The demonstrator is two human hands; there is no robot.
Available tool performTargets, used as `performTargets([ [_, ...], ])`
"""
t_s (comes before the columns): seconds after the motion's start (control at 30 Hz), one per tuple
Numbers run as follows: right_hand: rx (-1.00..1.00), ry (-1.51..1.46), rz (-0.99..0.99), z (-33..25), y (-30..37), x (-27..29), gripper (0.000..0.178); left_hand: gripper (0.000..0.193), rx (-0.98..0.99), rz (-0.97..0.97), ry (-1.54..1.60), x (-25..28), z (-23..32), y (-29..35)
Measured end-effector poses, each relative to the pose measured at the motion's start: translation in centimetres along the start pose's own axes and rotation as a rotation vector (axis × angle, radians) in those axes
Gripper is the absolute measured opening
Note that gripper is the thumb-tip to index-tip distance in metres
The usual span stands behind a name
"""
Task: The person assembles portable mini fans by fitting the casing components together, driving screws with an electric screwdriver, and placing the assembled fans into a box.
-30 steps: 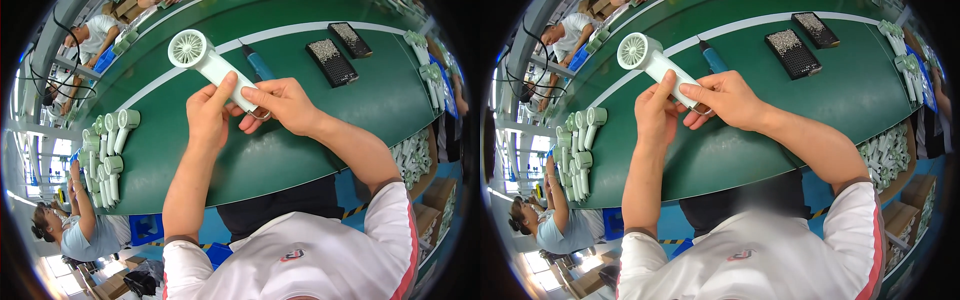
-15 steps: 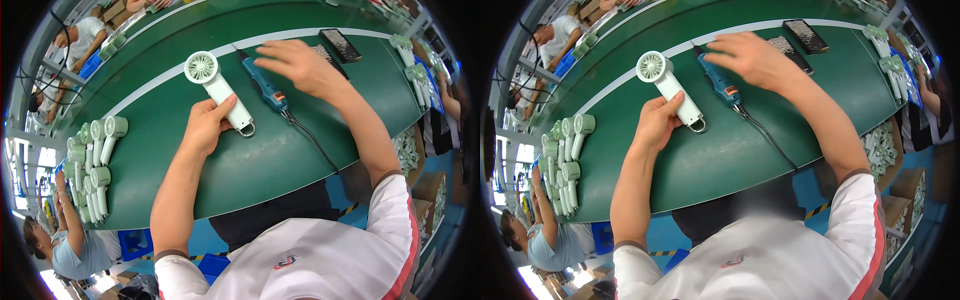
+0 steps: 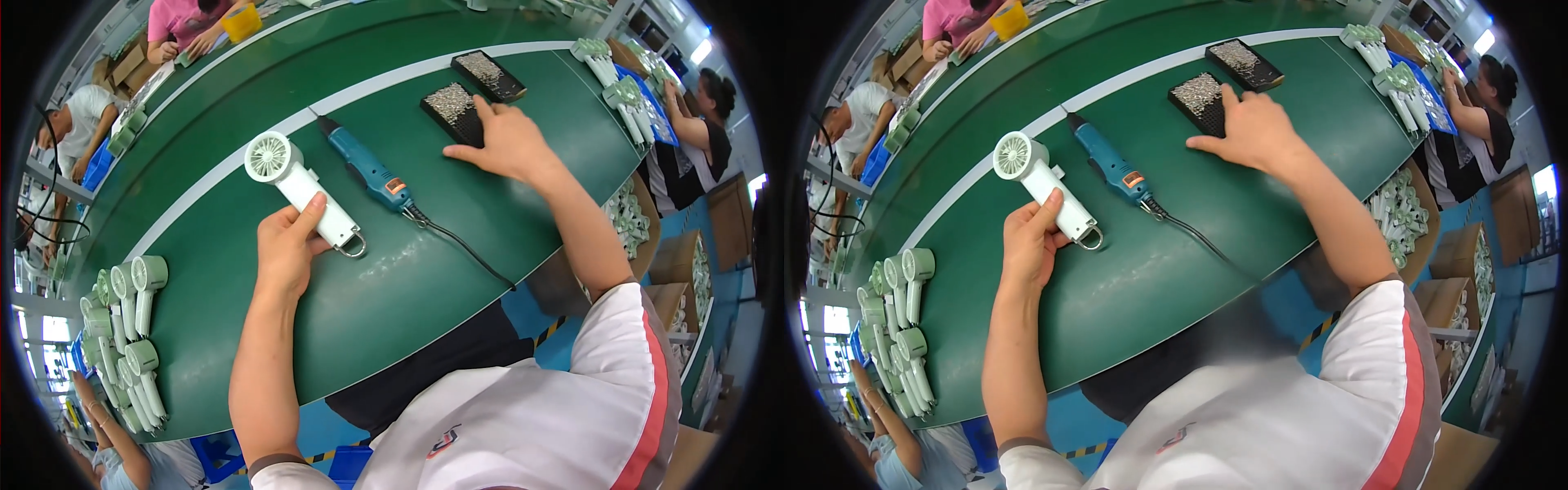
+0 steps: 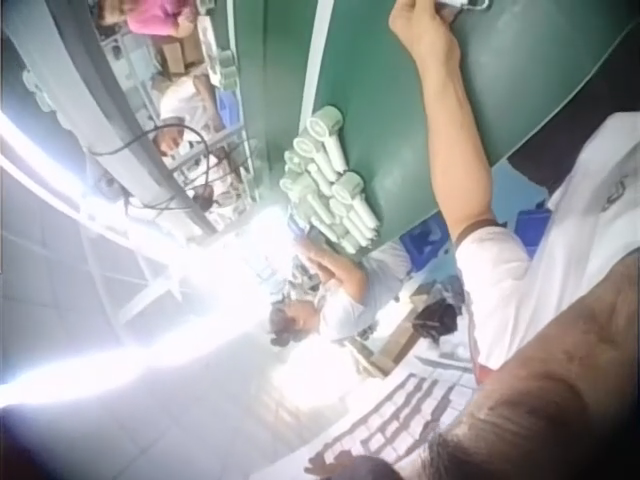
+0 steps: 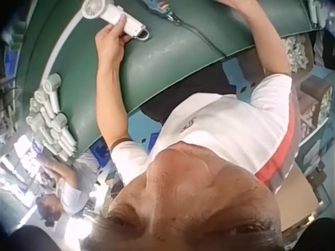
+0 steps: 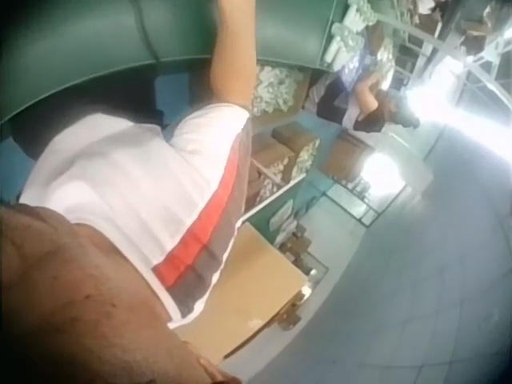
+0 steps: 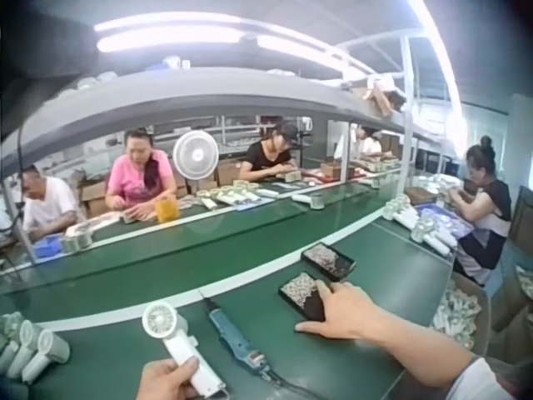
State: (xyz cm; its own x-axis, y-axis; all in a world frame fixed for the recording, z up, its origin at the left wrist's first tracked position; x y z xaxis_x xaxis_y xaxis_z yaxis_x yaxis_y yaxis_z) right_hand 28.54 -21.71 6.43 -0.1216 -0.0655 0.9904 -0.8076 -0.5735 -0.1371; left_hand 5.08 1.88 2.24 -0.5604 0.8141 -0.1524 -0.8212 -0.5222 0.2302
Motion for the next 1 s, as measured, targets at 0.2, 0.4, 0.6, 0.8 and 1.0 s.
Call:
performTargets([
  [0.2,0.119,-0.086,0.168,-3.1,1.1,-1.5,0.094,0.039,-0.008,0.001,-0.003,0.1,-0.1,-0.1],
  [0.4,0.215,-0.186,0.013,-5.4,0.9,0.6,0.101,0.039,0.002,0.009,0.002,0.6,-0.2,-0.1],
  [0.6,1.0,-0.347,0.459,-5.0,-4.6,4.6,0.036,0.04,-0.001,-0.007,-0.01,-0.1,0.1,-0.2],
  [0.8,1.311,-0.017,0.246,-13.1,-3.4,0.7,0.035,0.04,0.015,-0.003,0.022,0.9,-0.4,-0.1],
  [1.0,1.489,0.247,0.283,-15.6,-4.7,-1.0,0.028,0.041,0.039,-0.053,0.038,0.3,-0.1,-0.3],
])
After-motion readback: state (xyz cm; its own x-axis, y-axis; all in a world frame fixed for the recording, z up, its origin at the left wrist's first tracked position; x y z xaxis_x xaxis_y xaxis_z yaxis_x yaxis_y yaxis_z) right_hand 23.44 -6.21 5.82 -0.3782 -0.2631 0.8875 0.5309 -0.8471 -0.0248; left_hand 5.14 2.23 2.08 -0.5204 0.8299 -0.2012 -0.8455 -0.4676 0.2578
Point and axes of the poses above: each hand's wrist, its own y-axis away from the middle knuckle, its own x-axis out of the back of the hand, z = x × y, the point moved 4 cm from there along -y, towards the middle knuckle, and after that the axes turned 3 degrees about -x, right-handed, at the moved point
